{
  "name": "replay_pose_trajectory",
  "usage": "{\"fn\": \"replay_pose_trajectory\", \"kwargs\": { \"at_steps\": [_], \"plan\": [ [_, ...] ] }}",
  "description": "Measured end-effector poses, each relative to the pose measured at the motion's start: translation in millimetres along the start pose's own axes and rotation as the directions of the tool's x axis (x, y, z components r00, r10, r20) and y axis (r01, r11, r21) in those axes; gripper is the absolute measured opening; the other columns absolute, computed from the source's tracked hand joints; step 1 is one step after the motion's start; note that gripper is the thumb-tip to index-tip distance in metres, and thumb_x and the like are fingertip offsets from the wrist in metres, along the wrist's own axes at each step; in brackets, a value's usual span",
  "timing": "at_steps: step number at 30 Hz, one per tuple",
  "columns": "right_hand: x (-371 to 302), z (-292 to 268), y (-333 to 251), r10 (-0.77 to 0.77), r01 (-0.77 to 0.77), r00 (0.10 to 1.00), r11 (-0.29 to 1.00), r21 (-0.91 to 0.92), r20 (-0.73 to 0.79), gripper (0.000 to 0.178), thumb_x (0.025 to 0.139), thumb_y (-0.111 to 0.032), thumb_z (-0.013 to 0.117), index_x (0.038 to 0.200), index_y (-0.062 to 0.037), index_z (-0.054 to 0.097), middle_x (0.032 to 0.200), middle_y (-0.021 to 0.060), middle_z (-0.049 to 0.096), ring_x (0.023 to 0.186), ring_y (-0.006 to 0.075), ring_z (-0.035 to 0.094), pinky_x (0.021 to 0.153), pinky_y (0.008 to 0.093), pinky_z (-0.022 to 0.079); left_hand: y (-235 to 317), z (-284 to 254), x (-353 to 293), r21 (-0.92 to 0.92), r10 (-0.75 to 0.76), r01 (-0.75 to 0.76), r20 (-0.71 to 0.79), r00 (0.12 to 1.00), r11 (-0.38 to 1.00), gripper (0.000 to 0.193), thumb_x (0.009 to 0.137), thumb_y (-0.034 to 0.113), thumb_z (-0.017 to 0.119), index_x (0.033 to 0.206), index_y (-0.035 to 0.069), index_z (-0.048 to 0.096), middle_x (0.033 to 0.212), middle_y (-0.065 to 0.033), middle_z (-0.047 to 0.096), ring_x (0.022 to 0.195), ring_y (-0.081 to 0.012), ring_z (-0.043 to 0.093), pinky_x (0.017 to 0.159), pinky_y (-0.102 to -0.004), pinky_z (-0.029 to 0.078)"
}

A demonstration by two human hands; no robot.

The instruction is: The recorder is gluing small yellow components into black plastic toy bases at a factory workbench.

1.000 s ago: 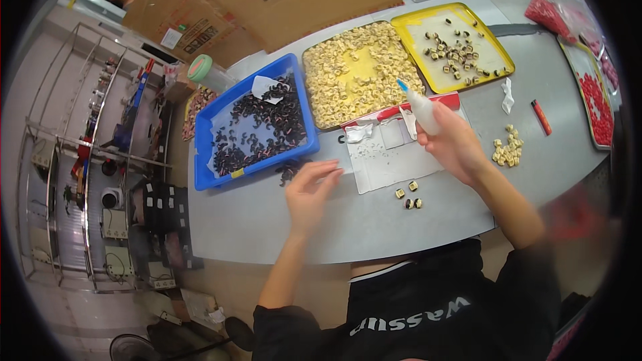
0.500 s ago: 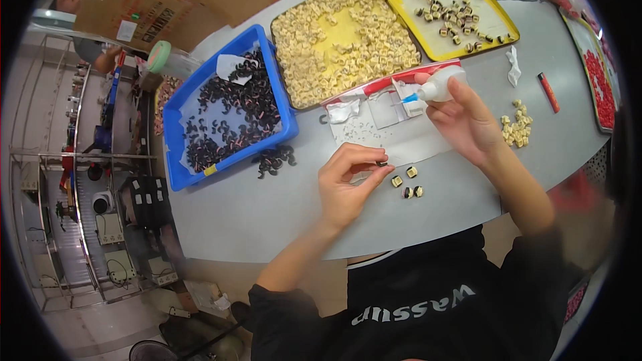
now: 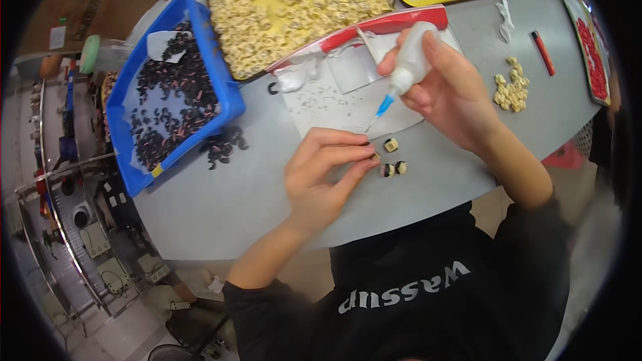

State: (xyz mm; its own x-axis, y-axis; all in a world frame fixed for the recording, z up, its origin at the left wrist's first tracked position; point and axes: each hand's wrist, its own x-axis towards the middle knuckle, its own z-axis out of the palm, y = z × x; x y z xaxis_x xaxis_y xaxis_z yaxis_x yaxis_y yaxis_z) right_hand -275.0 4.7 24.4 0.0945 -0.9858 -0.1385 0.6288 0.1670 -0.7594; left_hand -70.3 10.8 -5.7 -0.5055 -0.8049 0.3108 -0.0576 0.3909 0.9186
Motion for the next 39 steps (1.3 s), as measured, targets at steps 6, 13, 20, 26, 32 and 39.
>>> {"fn": "replay_pose_trajectory", "kwargs": {
  "at_steps": [6,13,20,26,32,39],
  "plan": [
    [-4,5,5,0.026,-0.029,0.999,0.99,-0.14,-0.023,0.031,0.092,-0.037,0.038,0.102,-0.0091,0.044,0.085,0.0098,0.058,0.051,0.0066,0.039,0.048,0.0198,0.034,4,5,-2,-0.155,-0.048,0.036,-0.07,0.996,0.987,0.042,0.067,-0.016,0.062,0.103,-0.003,0.044,0.094,-0.0176,0.054,0.08,-0.0224,0.061,0.071,-0.0288,0.054],
    [-7,4,8,-0.057,0.055,0.998,0.955,-0.291,0.004,0.03,0.091,-0.038,0.042,0.102,-0.0096,0.043,0.083,0.0109,0.058,0.054,0.0069,0.045,0.045,0.0188,0.037,4,7,-6,-0.123,-0.011,-0.008,-0.157,0.988,0.992,0.048,0.066,-0.014,0.065,0.105,-0.001,0.039,0.094,-0.0197,0.057,0.083,-0.022,0.06,0.068,-0.0275,0.054],
    [-6,1,12,-0.081,0.092,0.996,0.936,-0.341,0.047,0.032,0.091,-0.038,0.041,0.103,-0.0088,0.041,0.083,0.0122,0.058,0.06,0.0076,0.049,0.044,0.0193,0.039,5,6,-3,-0.138,0.03,-0.056,-0.184,0.982,0.989,0.047,0.064,-0.017,0.067,0.101,-0.003,0.042,0.093,-0.0192,0.058,0.084,-0.0221,0.062,0.06,-0.0262,0.054],
    [-6,2,13,-0.072,0.088,0.996,0.942,-0.325,0.062,0.032,0.091,-0.038,0.042,0.102,-0.0085,0.041,0.084,0.0134,0.057,0.059,0.0081,0.049,0.044,0.0194,0.039,5,4,-5,-0.12,-0.009,-0.008,-0.14,0.99,0.993,0.047,0.066,-0.012,0.066,0.104,0.0,0.04,0.093,-0.0197,0.057,0.082,-0.0192,0.06,0.065,-0.0248,0.052],
    [-6,1,13,-0.077,0.093,0.995,0.935,-0.341,0.06,0.032,0.091,-0.037,0.041,0.103,-0.0081,0.04,0.084,0.014,0.057,0.058,0.0084,0.048,0.044,0.0197,0.039,4,5,-4,-0.115,0.016,-0.033,-0.149,0.989,0.993,0.047,0.066,-0.012,0.066,0.104,0.0,0.04,0.094,-0.0202,0.058,0.079,-0.0183,0.06,0.065,-0.0248,0.051],
    [-6,2,14,-0.094,0.104,0.994,0.955,-0.279,0.051,0.029,0.089,-0.03,0.05,0.1,-0.0044,0.043,0.08,0.0101,0.06,0.052,0.0091,0.05,0.046,0.0211,0.04,4,6,-3,-0.135,0.044,-0.066,-0.165,0.985,0.989,0.049,0.063,-0.016,0.067,0.102,-0.003,0.041,0.095,-0.0209,0.059,0.072,-0.0186,0.062,0.059,-0.0251,0.052]
  ]
}}
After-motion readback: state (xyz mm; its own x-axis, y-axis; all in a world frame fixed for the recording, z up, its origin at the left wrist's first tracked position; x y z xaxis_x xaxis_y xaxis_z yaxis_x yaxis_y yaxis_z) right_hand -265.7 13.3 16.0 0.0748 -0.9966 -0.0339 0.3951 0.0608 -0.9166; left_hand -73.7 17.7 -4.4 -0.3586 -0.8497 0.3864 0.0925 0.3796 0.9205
